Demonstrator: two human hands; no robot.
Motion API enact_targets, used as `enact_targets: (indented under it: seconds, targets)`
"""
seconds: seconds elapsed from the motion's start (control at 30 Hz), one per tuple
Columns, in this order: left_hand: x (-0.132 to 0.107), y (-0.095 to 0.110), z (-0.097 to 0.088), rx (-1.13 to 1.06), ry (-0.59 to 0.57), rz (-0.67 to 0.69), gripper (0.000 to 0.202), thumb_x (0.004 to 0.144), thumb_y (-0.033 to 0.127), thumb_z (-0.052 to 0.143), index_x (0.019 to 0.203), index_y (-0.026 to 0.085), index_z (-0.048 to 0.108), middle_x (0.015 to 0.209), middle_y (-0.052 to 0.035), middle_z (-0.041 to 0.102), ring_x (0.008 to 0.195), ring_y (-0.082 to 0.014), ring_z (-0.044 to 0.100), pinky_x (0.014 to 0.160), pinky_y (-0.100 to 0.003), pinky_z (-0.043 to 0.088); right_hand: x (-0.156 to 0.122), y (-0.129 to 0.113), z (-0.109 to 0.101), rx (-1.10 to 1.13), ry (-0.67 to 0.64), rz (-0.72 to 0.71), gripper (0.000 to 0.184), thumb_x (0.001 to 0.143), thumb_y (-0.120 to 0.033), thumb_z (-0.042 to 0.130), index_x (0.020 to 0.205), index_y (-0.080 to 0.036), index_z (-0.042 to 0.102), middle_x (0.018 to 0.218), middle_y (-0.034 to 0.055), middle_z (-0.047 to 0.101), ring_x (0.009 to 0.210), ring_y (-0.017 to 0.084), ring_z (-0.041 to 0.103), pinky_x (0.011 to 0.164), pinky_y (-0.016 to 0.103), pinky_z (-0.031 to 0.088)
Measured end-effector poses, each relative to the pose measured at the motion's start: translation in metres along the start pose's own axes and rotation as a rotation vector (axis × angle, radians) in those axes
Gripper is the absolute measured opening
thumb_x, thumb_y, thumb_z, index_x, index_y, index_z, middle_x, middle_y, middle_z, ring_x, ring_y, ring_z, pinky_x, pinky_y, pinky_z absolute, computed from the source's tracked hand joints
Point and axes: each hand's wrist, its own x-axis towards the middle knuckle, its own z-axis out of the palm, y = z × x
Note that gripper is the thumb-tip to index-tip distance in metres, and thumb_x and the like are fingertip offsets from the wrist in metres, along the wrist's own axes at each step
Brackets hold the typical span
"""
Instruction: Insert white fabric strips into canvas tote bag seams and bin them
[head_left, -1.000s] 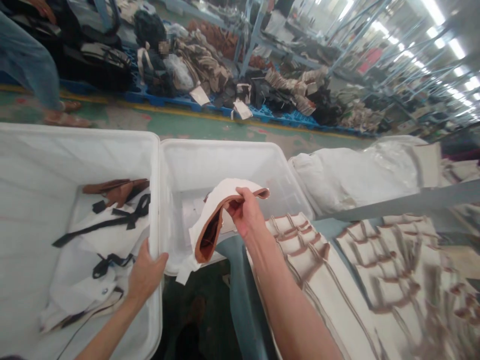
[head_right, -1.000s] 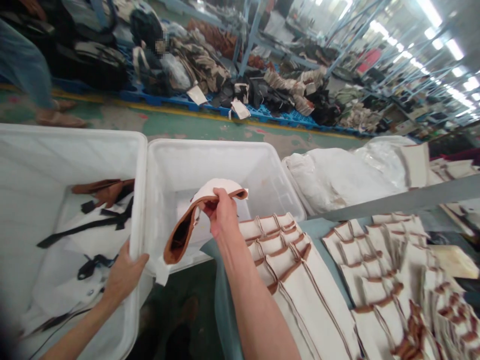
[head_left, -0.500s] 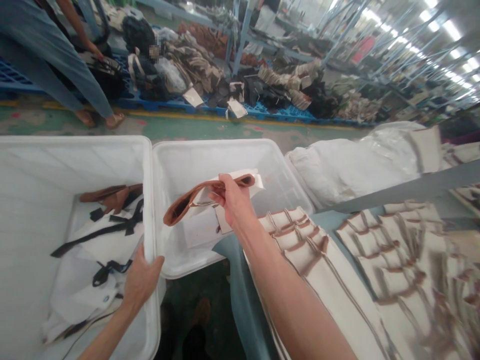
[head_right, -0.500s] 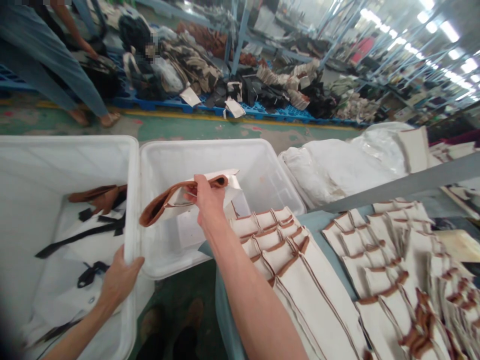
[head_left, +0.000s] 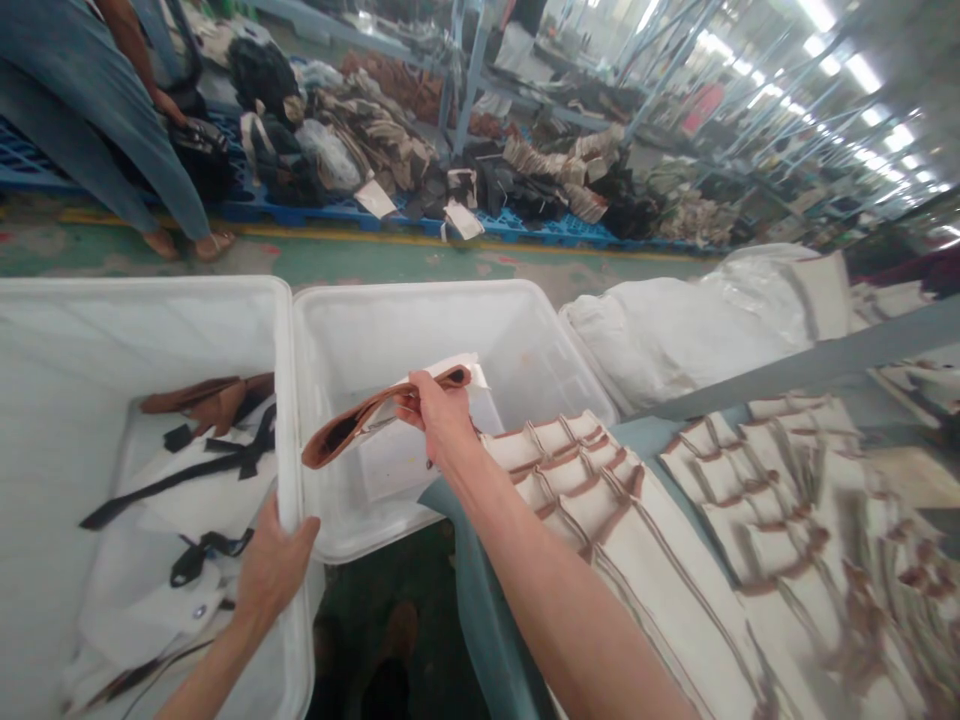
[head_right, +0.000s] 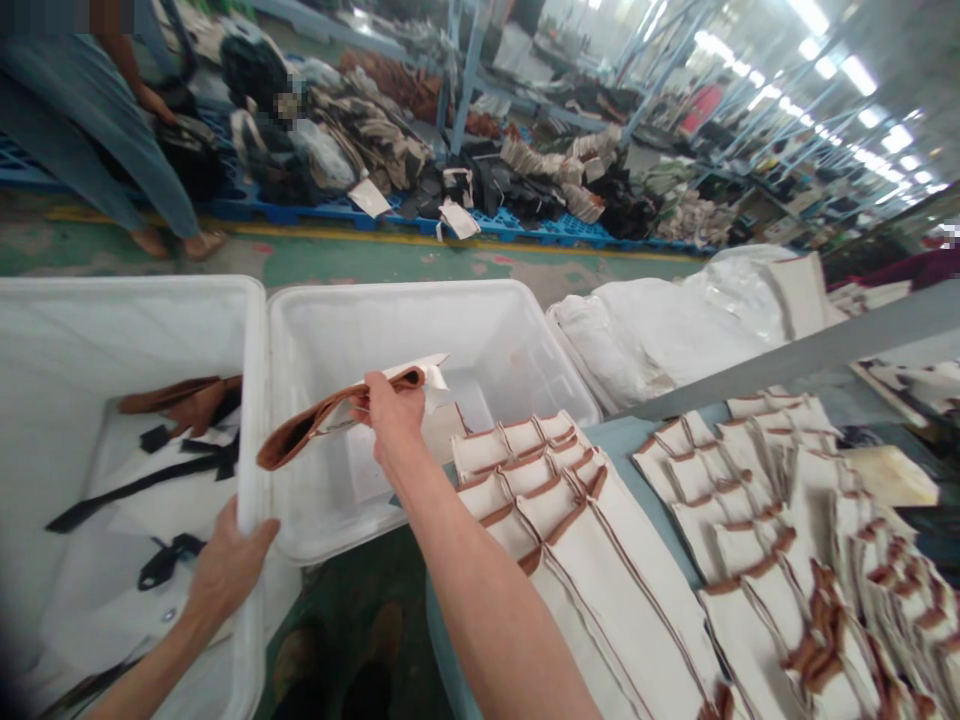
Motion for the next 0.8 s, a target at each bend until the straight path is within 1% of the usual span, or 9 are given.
enact_targets:
  seconds: [0.1,0.17,0.23,0.3,0.37,0.47,0.6,0.7,0.8]
  targets:
    - [0.000,-0.001,0.001,-0.005,0.004,0.002,0.071,0.095,0.044,0.058,0.159,0.014,0.058,0.137,-0.0228,0.080,0.126,-0.0505,0.079,0.108,-0.062,0.064,0.000,0.000,-0.004,-0.058,0.034,0.077,0.020,0.096,-0.010,0.074,0.080,-0.019,0.067,0.064,-0.0026,0.072,0.056,0.014,0.070,0.053,0.021,0.055]
    - [0.001,-0.001,0.002,-0.007,0.017,0.001,0.071,0.094,0.044,0.059,0.159,0.014,0.057,0.137,-0.0229,0.080,0.126,-0.0509,0.079,0.108,-0.063,0.064,0.003,-0.002,-0.008,-0.096,0.059,0.104,0.021,0.101,-0.015,0.074,0.082,-0.019,0.067,0.065,-0.0039,0.071,0.056,0.012,0.068,0.052,0.019,0.050]
    - [0.002,-0.003,0.004,-0.008,0.031,-0.003,0.072,0.093,0.044,0.061,0.159,0.015,0.058,0.136,-0.0231,0.080,0.124,-0.0519,0.080,0.106,-0.065,0.064,0.007,-0.004,-0.014,-0.136,0.085,0.122,0.024,0.105,-0.018,0.074,0.082,-0.020,0.065,0.064,-0.0061,0.067,0.054,0.010,0.062,0.049,0.018,0.044]
    - [0.003,-0.004,0.004,-0.013,0.041,-0.006,0.071,0.091,0.043,0.063,0.157,0.015,0.060,0.132,-0.0220,0.081,0.121,-0.0517,0.080,0.105,-0.064,0.065,0.012,-0.003,-0.021,-0.172,0.105,0.134,0.026,0.108,-0.020,0.075,0.085,-0.019,0.065,0.067,-0.0073,0.066,0.052,0.008,0.057,0.048,0.018,0.041]
    - [0.004,-0.004,0.005,-0.023,0.046,0.001,0.071,0.090,0.041,0.065,0.156,0.017,0.061,0.131,-0.0202,0.082,0.121,-0.0498,0.081,0.105,-0.062,0.066,0.017,-0.001,-0.027,-0.203,0.116,0.149,0.024,0.111,-0.026,0.076,0.091,-0.017,0.067,0.074,-0.0067,0.067,0.054,0.008,0.055,0.050,0.018,0.045]
    - [0.005,-0.005,0.005,-0.036,0.050,0.012,0.072,0.090,0.039,0.066,0.158,0.017,0.061,0.133,-0.0189,0.082,0.122,-0.0482,0.082,0.106,-0.060,0.067,0.023,0.006,-0.033,-0.238,0.120,0.188,0.025,0.115,-0.037,0.076,0.101,-0.016,0.072,0.083,-0.0042,0.069,0.059,0.009,0.060,0.054,0.020,0.052]
    - [0.005,-0.007,0.006,-0.038,0.050,0.009,0.070,0.094,0.033,0.068,0.161,0.018,0.060,0.133,-0.0185,0.082,0.121,-0.0481,0.082,0.106,-0.062,0.066,0.032,0.017,-0.035,-0.265,0.116,0.245,0.026,0.115,-0.041,0.075,0.110,-0.015,0.074,0.089,-0.0021,0.072,0.063,0.010,0.063,0.057,0.022,0.056]
    - [0.004,-0.009,0.007,-0.044,0.047,0.003,0.063,0.101,0.026,0.073,0.162,0.020,0.060,0.139,-0.0157,0.081,0.124,-0.0401,0.081,0.110,-0.060,0.065,0.041,0.018,-0.031,-0.260,0.095,0.256,0.026,0.115,-0.042,0.075,0.113,-0.015,0.074,0.094,-0.0005,0.074,0.067,0.011,0.067,0.060,0.024,0.059]
    - [0.003,-0.013,0.008,-0.062,0.038,0.004,0.048,0.108,0.030,0.079,0.153,0.020,0.067,0.140,-0.0124,0.079,0.122,-0.0319,0.080,0.110,-0.057,0.066,0.050,0.014,-0.023,-0.245,0.063,0.237,0.030,0.116,-0.045,0.072,0.114,-0.015,0.074,0.096,0.0004,0.074,0.069,0.012,0.067,0.062,0.025,0.059]
